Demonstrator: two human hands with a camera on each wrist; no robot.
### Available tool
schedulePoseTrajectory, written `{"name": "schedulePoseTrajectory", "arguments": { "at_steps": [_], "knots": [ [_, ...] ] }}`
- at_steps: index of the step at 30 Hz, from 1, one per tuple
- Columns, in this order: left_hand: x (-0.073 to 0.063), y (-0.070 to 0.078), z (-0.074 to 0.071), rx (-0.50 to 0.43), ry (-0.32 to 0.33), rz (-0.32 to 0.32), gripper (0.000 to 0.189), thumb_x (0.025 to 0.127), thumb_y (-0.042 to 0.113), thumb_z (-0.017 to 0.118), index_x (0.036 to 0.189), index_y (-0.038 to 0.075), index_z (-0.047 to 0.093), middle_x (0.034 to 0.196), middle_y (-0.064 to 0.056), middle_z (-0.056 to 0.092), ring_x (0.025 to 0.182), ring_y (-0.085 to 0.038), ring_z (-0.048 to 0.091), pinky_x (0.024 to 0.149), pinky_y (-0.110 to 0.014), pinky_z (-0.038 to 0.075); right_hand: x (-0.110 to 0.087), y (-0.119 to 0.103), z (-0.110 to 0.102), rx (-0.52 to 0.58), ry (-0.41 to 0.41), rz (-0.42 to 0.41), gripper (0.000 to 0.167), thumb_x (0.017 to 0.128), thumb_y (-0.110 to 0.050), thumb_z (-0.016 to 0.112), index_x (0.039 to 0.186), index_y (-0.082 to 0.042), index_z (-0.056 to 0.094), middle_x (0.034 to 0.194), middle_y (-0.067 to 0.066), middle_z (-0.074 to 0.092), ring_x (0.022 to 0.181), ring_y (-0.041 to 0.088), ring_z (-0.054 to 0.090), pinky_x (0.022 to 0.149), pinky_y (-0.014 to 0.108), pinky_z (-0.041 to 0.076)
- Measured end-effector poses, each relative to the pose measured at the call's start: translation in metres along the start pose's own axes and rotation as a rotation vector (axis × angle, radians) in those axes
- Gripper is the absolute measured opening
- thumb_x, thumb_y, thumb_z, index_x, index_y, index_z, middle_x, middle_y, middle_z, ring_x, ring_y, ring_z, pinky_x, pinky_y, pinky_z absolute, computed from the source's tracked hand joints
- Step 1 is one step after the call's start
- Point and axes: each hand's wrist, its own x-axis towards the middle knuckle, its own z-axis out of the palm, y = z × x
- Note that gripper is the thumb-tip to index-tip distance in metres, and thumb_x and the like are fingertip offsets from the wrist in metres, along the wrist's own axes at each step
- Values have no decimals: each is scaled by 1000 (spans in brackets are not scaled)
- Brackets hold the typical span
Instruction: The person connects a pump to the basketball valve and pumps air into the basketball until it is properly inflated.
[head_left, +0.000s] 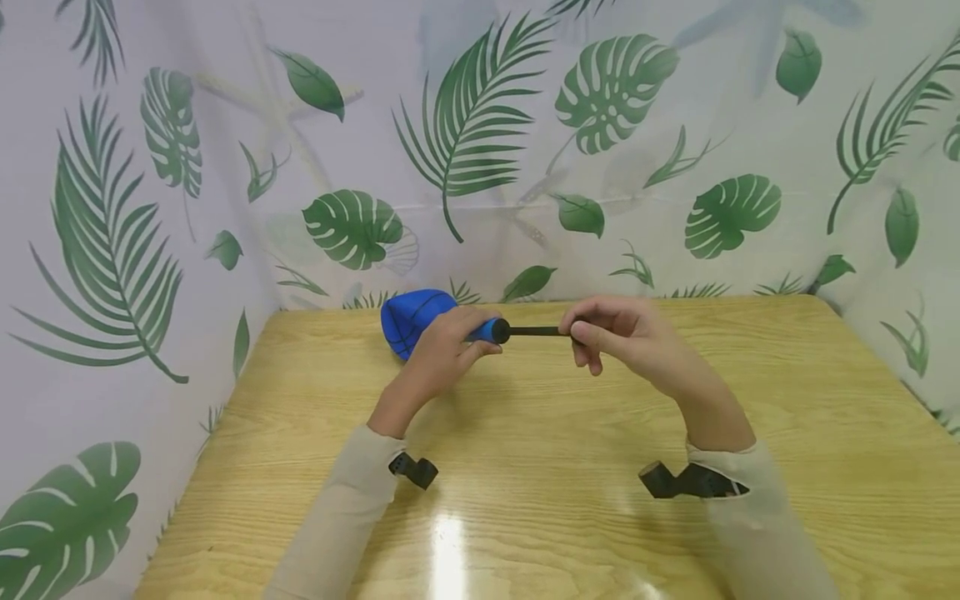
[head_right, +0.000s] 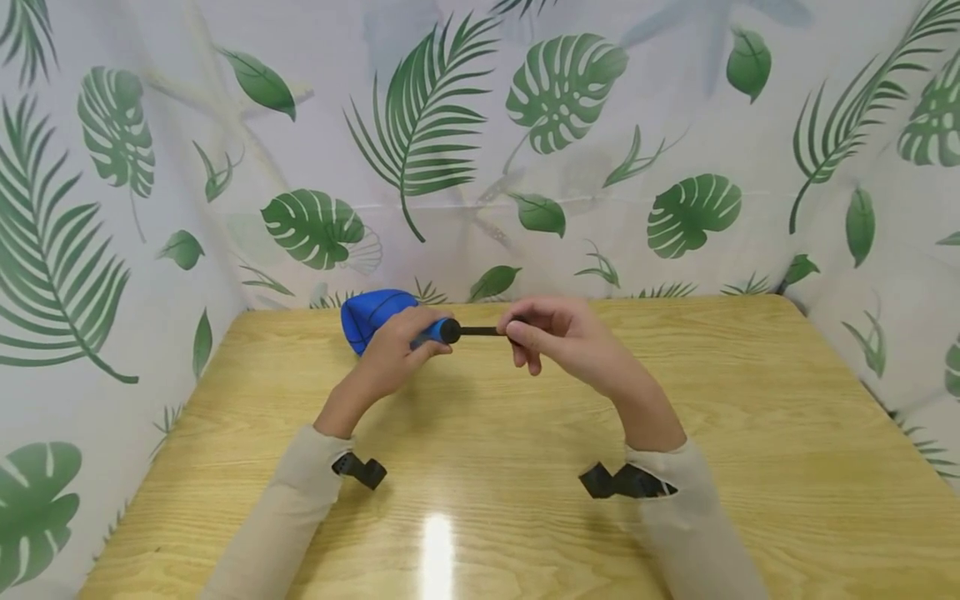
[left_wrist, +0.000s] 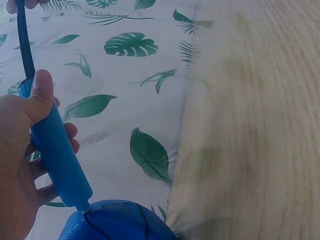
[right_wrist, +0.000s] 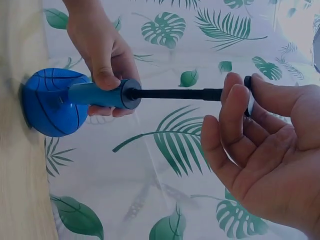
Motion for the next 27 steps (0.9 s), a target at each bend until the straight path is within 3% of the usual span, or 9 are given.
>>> {"name": "schedulePoseTrajectory", "arguments": {
  "at_steps": [9, 19, 27],
  "knots": [
    [0, 1, 2, 48, 25, 14, 37, 92, 26, 76, 123, 8, 69, 121, -10, 71, 115, -27, 66, 100, -42, 53, 6, 11, 8, -6, 1, -28, 14, 106, -5, 52, 108, 0, 65, 72, 5, 61, 60, 19, 58, 58, 31, 55],
    [0, 6, 8, 102, 6, 49, 37, 92, 27, 76, 122, 8, 69, 111, -8, 72, 108, -25, 67, 97, -40, 53, 20, 44, 31, 17, 14, 174, 22, 109, -11, 49, 116, 5, 62, 74, 6, 62, 62, 18, 61, 62, 33, 57],
    [-1, 10, 11, 135, -30, 82, 40, 91, 29, 75, 125, 8, 69, 113, -7, 72, 107, -26, 68, 100, -40, 52, 25, 56, 41, -19, 35, 209, 22, 107, -9, 51, 116, 7, 64, 84, 14, 66, 73, 19, 68, 70, 30, 61]
  ]
}}
